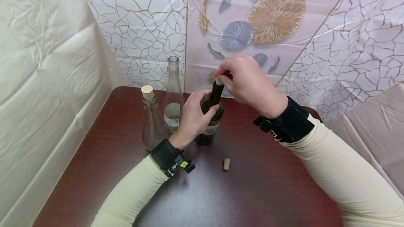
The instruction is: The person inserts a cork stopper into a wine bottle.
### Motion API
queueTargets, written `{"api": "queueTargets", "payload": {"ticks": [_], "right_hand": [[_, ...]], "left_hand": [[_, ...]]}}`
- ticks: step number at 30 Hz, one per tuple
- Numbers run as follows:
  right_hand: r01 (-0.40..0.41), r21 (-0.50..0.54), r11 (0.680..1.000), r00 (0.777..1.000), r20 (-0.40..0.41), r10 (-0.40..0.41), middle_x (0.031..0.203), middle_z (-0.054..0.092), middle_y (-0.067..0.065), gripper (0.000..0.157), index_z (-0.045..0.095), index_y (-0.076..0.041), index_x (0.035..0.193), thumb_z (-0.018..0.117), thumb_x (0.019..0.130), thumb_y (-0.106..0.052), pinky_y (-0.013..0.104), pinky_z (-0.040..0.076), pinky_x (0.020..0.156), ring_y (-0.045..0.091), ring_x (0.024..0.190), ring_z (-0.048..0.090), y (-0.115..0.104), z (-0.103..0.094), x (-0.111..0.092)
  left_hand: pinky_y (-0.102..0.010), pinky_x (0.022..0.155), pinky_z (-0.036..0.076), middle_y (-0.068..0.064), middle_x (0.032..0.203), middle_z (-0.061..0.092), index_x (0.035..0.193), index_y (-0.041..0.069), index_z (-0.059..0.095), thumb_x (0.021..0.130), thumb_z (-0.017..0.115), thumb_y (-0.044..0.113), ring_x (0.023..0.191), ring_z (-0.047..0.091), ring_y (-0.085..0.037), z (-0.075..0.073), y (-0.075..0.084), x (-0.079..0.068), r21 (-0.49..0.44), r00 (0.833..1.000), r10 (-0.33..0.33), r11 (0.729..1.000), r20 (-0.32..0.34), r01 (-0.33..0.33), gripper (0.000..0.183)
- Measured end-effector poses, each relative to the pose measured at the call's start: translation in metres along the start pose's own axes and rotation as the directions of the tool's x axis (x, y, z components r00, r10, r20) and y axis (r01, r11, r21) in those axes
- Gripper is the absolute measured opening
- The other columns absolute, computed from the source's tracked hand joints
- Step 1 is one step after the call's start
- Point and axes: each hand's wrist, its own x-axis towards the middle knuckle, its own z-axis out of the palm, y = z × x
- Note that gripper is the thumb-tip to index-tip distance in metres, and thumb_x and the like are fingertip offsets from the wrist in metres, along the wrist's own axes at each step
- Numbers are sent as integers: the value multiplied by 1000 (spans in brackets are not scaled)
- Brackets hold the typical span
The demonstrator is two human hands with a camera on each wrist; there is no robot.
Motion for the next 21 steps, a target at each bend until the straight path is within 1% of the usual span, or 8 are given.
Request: {"api": "queueTargets", "payload": {"ticks": [10,14,16,18,21], "right_hand": [[4,20,1000,1000,-22,-3,94,77,13,13,80,-2,98,68,95,-1,44,59,83,27,91,74,1,5,-2],[-4,61,998,999,-46,7,94,78,12,13,81,-4,97,68,95,-1,43,60,83,26,89,75,3,6,-3],[-9,88,996,997,-81,16,94,78,10,14,81,-5,97,67,95,-1,40,59,82,24,87,74,4,6,-5],[-8,119,993,990,-142,25,93,77,9,13,81,-5,96,68,96,-2,36,58,78,22,83,72,5,7,-8],[-6,153,988,965,-259,45,93,76,8,10,80,-5,97,71,96,-4,25,51,74,17,79,67,9,9,-16]], "left_hand": [[-40,96,54,-7,121,70,132,11,65,94,79,18,111,63,-23,0,-1,-1,3,1000,6,1000,-5,-6,41],[-39,95,54,-7,123,70,132,11,65,94,79,18,111,63,-23,0,-1,-2,10,1000,7,1000,-9,-7,41],[-39,95,54,-7,123,70,132,11,65,94,78,18,111,64,-23,0,-1,-3,16,1000,8,1000,-13,-8,41],[-40,95,54,-8,123,70,133,11,65,94,78,19,111,64,-23,2,0,-2,22,1000,8,1000,-14,-8,41],[-40,97,54,-8,123,70,133,11,64,95,78,19,112,63,-24,5,2,-1,21,1000,8,1000,-6,-8,42]]}}
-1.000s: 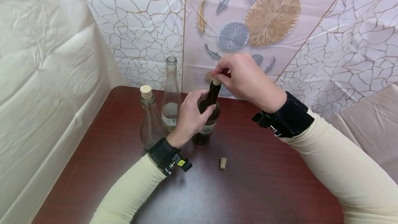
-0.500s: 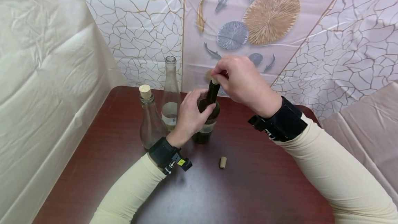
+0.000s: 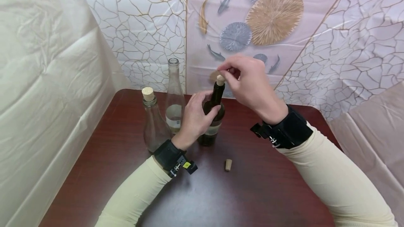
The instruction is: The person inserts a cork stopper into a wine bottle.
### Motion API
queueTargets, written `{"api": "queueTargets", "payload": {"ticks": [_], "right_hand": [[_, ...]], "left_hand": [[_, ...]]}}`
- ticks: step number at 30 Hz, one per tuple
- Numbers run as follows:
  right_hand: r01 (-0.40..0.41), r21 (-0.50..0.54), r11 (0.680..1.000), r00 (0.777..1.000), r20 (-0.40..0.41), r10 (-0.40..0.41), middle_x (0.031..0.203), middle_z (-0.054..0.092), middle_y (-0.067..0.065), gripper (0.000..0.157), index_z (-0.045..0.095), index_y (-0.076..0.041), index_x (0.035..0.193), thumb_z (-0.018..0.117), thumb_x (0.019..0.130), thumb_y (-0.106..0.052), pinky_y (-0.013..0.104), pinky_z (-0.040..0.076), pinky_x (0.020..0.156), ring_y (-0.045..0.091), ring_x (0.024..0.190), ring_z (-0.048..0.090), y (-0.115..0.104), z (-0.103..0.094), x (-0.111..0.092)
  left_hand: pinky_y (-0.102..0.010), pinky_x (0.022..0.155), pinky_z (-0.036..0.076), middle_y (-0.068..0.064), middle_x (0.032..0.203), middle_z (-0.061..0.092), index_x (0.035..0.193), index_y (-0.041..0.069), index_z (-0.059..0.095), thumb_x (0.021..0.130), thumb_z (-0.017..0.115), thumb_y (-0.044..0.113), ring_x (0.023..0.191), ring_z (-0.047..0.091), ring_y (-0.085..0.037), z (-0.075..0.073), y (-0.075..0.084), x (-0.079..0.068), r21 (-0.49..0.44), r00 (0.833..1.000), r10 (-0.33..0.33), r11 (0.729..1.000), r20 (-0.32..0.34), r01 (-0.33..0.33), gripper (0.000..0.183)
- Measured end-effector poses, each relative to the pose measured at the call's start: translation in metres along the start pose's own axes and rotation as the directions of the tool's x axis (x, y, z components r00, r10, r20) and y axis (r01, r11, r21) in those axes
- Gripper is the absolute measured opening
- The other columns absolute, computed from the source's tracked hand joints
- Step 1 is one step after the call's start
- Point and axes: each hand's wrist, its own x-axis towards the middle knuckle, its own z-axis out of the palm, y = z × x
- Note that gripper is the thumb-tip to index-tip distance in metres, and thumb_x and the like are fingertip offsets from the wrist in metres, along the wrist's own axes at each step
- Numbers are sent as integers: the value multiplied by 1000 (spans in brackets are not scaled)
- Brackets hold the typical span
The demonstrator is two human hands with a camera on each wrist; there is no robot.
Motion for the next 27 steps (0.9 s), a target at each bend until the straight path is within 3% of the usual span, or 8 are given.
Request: {"api": "queueTargets", "payload": {"ticks": [4,9,17,27], "right_hand": [[-20,41,999,993,-117,24,93,75,9,6,80,-5,99,74,95,-6,16,46,72,14,77,65,5,-2,-11],[-101,139,985,978,-169,124,94,76,8,10,81,-8,104,75,96,-9,15,47,72,3,76,60,12,-6,-28],[-240,278,930,944,-159,291,83,68,-7,12,81,-13,107,74,98,-17,18,44,63,6,66,55,24,-8,-57],[-281,406,869,928,-117,355,86,70,-12,13,79,-5,107,73,98,-13,19,53,62,10,68,66,38,3,-82]], "left_hand": [[-42,98,53,-8,123,70,134,10,64,95,78,18,113,63,-25,5,4,2,-10,1000,1,1000,11,-1,42],[-41,98,53,-7,124,70,135,11,64,95,78,20,114,62,-24,10,7,4,15,1000,-9,1000,10,9,44],[-41,100,54,-8,126,70,137,9,63,96,78,23,117,63,-24,24,12,9,45,999,-5,999,31,4,46],[-38,99,54,-5,126,69,137,13,63,98,75,28,117,62,-21,45,15,21,64,998,12,998,56,-16,44]]}}
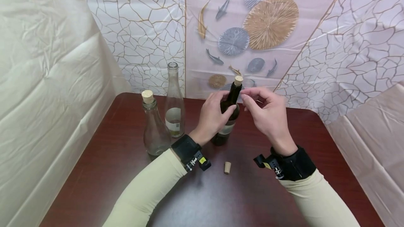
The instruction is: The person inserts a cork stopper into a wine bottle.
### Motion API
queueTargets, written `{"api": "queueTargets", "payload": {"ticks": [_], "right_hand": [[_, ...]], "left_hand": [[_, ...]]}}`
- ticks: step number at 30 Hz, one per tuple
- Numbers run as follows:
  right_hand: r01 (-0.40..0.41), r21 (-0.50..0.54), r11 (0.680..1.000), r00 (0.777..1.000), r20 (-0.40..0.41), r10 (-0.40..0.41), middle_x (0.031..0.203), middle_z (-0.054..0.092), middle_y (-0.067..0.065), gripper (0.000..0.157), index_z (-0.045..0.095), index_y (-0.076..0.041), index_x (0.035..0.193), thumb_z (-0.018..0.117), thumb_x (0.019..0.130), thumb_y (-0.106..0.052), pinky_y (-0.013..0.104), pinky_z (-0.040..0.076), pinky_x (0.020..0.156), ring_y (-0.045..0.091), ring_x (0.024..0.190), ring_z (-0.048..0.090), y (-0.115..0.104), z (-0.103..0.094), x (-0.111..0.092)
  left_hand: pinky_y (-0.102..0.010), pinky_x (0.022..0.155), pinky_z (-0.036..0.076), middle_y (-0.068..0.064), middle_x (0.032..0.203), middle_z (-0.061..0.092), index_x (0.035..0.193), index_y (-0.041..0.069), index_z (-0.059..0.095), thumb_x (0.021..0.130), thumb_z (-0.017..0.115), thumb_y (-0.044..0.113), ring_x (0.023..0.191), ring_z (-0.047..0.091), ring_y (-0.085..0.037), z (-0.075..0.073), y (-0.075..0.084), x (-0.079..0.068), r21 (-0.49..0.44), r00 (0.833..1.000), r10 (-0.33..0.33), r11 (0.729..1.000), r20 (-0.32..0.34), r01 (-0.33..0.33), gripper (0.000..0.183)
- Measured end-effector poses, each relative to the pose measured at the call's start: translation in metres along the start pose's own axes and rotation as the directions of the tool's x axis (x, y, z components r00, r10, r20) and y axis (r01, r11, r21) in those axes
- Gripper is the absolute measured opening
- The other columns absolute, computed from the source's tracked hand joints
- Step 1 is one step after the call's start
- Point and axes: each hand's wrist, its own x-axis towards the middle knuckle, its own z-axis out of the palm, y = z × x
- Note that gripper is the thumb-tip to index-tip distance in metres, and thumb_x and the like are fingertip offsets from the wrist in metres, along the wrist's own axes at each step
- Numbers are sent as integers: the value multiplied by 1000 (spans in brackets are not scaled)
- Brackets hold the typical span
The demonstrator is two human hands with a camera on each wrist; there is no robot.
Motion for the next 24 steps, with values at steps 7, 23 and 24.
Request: {"api": "queueTargets", "payload": {"ticks": [7,23,24], "right_hand": [[-85,-14,996,996,20,85,82,72,-8,15,79,-7,108,74,98,-17,22,55,63,10,67,68,15,0,-16],[-270,-128,954,945,155,288,94,74,19,21,74,-5,114,75,98,-19,32,61,63,8,64,70,57,7,-55],[-283,-128,951,940,159,301,95,74,19,21,74,-5,114,75,98,-19,33,62,64,8,65,70,59,9,-57]], "left_hand": [[-39,101,53,-5,128,69,137,13,63,98,75,31,119,61,-21,2,0,1,11,1000,-3,1000,17,3,45],[-36,95,52,-6,120,65,129,11,61,100,70,43,109,61,-22,-2,-34,-44,-25,990,-135,990,41,136,45],[-35,94,53,-7,119,65,129,11,61,100,70,42,108,62,-21,-2,-37,-50,-36,987,-150,988,51,152,44]]}}
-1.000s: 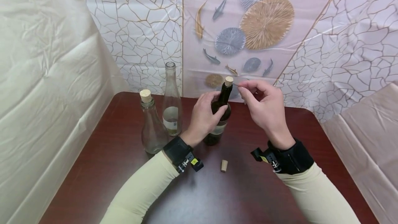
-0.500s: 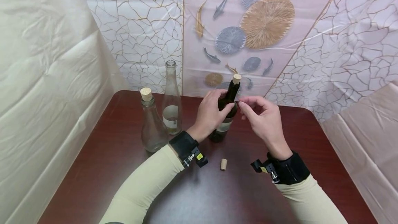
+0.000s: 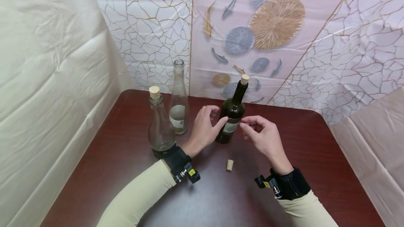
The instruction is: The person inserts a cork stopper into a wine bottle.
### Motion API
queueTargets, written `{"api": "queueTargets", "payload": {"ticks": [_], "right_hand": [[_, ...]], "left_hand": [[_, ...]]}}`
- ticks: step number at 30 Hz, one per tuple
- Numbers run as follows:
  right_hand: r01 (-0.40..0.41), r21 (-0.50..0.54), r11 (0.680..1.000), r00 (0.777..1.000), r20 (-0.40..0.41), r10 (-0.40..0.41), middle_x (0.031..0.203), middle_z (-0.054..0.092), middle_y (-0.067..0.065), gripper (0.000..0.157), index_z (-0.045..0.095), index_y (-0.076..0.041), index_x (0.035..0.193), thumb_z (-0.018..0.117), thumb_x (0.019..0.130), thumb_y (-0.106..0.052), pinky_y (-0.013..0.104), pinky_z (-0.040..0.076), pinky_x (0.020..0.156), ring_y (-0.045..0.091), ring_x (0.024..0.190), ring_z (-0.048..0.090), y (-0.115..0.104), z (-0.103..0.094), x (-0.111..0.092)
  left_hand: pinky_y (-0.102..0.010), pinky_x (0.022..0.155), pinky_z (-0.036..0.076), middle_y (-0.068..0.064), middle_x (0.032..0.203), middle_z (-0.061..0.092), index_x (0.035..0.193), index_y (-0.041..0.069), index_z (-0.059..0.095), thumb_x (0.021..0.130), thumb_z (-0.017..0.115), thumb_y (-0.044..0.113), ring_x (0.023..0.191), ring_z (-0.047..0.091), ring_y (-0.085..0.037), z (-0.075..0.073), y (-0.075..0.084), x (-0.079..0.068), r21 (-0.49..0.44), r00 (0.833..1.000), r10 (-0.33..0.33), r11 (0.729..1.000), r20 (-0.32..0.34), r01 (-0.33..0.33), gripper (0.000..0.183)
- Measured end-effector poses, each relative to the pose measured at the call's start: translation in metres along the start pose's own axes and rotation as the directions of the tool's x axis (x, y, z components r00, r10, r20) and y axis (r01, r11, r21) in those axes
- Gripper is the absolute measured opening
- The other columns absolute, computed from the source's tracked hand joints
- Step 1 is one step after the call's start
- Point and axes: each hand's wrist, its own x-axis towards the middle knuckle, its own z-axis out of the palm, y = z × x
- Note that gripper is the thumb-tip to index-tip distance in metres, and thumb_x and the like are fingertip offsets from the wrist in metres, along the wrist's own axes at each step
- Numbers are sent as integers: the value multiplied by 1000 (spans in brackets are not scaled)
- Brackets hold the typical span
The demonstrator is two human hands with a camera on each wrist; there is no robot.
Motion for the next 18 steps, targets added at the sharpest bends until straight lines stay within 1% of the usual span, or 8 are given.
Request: {"api": "queueTargets", "payload": {"ticks": [2,5,8,11,15,18], "right_hand": [[-29,6,1000,999,13,29,95,74,20,22,74,-5,114,74,98,-19,34,63,65,8,66,70,6,5,-4],[-74,11,997,997,37,73,95,74,20,23,74,-4,115,74,99,-20,31,63,65,8,67,69,16,11,-10],[-124,-4,992,990,62,124,93,74,19,23,74,-4,114,73,99,-22,30,62,66,10,67,70,28,17,-18],[-177,-9,984,981,78,178,92,75,18,22,74,-6,113,74,99,-22,31,62,67,13,68,71,39,23,-25],[-238,1,971,968,89,237,93,75,17,21,75,-6,113,74,99,-21,30,61,66,14,67,71,51,32,-33],[-259,19,966,962,98,257,95,75,19,22,75,-4,114,74,98,-20,29,61,66,12,67,70,57,38,-37]], "left_hand": [[-34,92,54,-6,117,64,129,10,61,100,71,40,105,64,-19,-1,-8,-11,-13,999,-23,1000,23,24,43],[-33,90,56,-7,115,65,129,10,61,100,71,37,101,66,-19,-2,-18,-26,-29,998,-42,999,53,44,41],[-33,89,56,-6,112,65,127,9,62,100,71,34,98,66,-19,-3,-26,-39,-35,995,-59,997,81,62,38],[-32,89,56,-7,112,66,125,8,63,99,72,33,97,67,-18,-2,-34,-50,-38,990,-95,994,104,99,36],[-31,87,57,-9,112,69,121,6,64,98,73,30,94,70,-19,1,-45,-60,-48,984,-145,987,108,151,34],[-29,84,57,-8,110,71,118,5,66,97,74,28,91,70,-18,3,-53,-68,-61,977,-188,979,99,194,32]]}}
